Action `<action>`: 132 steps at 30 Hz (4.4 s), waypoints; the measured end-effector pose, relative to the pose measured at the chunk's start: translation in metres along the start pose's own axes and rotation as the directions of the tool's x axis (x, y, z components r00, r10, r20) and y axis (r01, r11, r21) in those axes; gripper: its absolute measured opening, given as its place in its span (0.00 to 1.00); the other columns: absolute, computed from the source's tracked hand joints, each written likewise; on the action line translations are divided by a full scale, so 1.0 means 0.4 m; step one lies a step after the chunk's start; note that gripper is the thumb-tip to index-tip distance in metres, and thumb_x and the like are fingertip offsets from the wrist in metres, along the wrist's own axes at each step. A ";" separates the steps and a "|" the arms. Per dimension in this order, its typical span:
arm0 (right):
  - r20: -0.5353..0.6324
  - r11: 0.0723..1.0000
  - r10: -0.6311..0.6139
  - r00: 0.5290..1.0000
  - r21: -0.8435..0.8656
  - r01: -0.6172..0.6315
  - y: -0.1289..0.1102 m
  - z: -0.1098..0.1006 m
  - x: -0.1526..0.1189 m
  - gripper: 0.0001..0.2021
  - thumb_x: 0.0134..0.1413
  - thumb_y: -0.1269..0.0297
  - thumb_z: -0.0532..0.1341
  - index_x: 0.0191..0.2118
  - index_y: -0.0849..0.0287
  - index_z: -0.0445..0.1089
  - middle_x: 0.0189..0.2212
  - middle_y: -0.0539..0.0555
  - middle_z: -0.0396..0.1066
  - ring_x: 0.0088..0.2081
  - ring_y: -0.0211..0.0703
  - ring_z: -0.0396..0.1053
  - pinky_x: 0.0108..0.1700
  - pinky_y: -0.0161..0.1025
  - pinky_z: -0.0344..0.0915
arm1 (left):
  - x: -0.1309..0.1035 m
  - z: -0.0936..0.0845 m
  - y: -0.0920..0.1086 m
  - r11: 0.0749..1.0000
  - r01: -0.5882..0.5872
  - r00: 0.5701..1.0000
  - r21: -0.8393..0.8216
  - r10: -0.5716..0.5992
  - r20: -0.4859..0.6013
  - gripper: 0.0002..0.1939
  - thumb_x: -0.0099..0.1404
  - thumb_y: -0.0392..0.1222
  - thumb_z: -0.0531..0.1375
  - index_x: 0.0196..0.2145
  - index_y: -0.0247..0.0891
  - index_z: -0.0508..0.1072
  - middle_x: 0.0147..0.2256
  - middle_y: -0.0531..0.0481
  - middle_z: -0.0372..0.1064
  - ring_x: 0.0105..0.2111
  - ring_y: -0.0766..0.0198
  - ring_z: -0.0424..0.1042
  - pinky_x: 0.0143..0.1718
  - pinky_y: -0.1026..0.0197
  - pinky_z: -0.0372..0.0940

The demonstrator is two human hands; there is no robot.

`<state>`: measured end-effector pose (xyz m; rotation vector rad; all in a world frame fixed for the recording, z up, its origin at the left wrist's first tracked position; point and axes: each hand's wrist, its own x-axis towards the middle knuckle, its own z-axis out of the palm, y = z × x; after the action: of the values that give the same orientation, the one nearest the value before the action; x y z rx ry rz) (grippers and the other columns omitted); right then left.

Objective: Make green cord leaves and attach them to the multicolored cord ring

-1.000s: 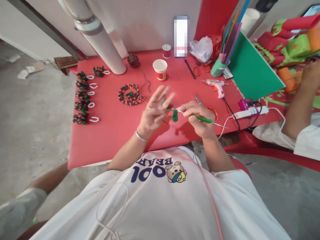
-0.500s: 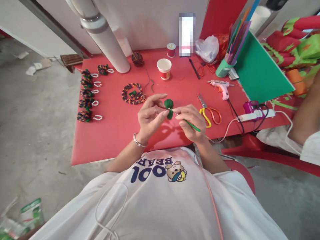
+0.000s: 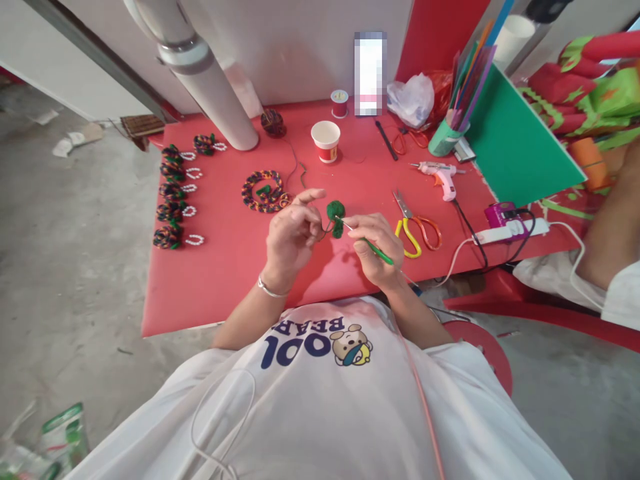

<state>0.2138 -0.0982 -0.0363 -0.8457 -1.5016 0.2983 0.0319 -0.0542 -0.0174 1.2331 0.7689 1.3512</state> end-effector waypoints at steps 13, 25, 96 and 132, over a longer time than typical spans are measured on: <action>0.014 0.995 -0.092 0.996 -0.022 0.092 -0.021 0.012 0.001 0.07 0.70 0.56 0.61 0.45 0.48 0.76 0.43 0.54 0.83 0.43 0.52 0.81 0.43 0.54 0.76 | 0.013 0.011 -0.010 0.994 -0.096 0.995 -0.046 0.094 -0.045 0.33 0.73 0.68 0.56 0.23 0.38 0.72 0.55 0.39 0.76 0.58 0.45 0.77 0.52 0.43 0.74; -0.041 0.990 -0.082 0.996 -0.117 0.077 -0.021 0.018 -0.009 0.07 0.70 0.57 0.60 0.47 0.47 0.76 0.45 0.54 0.83 0.44 0.51 0.80 0.46 0.54 0.77 | -0.020 0.034 -0.010 0.908 -0.248 0.951 0.338 0.294 -0.090 0.16 0.69 0.54 0.68 0.29 0.40 0.83 0.49 0.43 0.78 0.30 0.67 0.68 0.38 0.55 0.69; 0.045 0.931 -0.242 0.969 -0.272 0.245 0.002 0.037 -0.014 0.09 0.73 0.55 0.59 0.50 0.47 0.75 0.49 0.54 0.82 0.46 0.47 0.80 0.46 0.50 0.78 | -0.012 0.042 0.017 0.906 0.255 0.958 -0.338 -0.284 -0.038 0.48 0.51 0.43 0.80 0.68 0.42 0.71 0.27 0.56 0.76 0.23 0.72 0.67 0.24 0.68 0.58; 0.267 0.968 0.099 0.958 0.196 -0.155 0.067 -0.008 0.019 0.17 0.70 0.44 0.60 0.40 0.49 0.77 0.48 0.54 0.82 0.49 0.48 0.80 0.48 0.52 0.80 | -0.011 0.015 0.029 0.755 0.504 0.852 -0.420 -0.514 0.099 0.42 0.47 0.36 0.79 0.61 0.39 0.77 0.26 0.58 0.73 0.17 0.78 0.53 0.17 0.67 0.41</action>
<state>0.2263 -0.0756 -0.0474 -0.7522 -1.6202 0.6764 0.0336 -0.0618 -0.0060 0.5875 0.7036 1.0014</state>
